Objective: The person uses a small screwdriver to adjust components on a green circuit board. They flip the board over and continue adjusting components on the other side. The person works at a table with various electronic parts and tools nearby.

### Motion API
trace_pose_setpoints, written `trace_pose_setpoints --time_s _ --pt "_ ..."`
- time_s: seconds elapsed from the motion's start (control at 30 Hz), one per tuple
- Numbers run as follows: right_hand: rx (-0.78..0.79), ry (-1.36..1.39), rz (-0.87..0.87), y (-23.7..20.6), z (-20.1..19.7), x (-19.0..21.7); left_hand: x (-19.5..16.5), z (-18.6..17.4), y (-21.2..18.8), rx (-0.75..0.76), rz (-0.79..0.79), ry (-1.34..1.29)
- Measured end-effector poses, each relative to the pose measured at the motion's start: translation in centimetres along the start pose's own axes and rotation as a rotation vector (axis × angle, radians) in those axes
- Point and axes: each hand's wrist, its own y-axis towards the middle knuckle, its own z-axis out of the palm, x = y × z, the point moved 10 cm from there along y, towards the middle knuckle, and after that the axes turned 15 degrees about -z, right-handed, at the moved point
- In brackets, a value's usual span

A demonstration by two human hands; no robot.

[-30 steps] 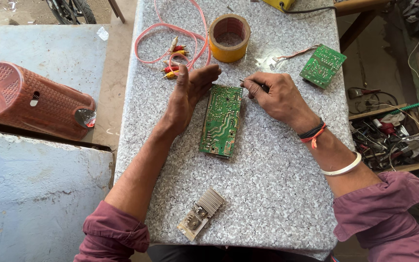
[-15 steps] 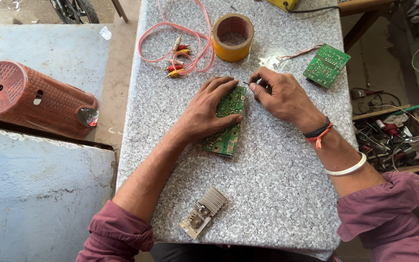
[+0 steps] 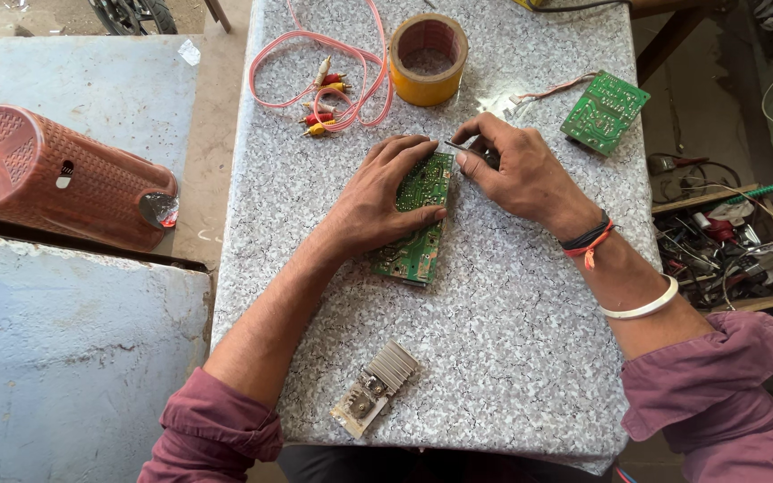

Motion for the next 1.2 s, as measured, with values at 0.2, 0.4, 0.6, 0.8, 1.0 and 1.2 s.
trace_pose_setpoints --time_s 0.2,0.4,0.6,0.8,1.0,1.2 --pt "0.038 -0.031 0.012 0.0 0.6 -0.3 0.0 0.0 0.0 0.004 -0.009 0.006" --pt "0.022 -0.038 -0.004 -0.2 0.6 -0.3 0.0 0.0 0.0 0.009 -0.013 0.004" --pt "0.040 -0.033 -0.010 -0.3 0.7 -0.5 0.1 0.0 0.0 0.006 -0.003 0.008" --pt "0.094 -0.138 -0.166 0.1 1.4 0.8 0.4 0.3 0.1 0.021 -0.030 0.024" --pt "0.041 -0.161 -0.233 0.2 0.9 2.1 0.7 0.8 0.2 0.067 -0.028 0.034" --pt "-0.001 -0.203 -0.251 0.4 0.8 3.2 1.2 0.3 0.4 0.120 -0.059 -0.129"
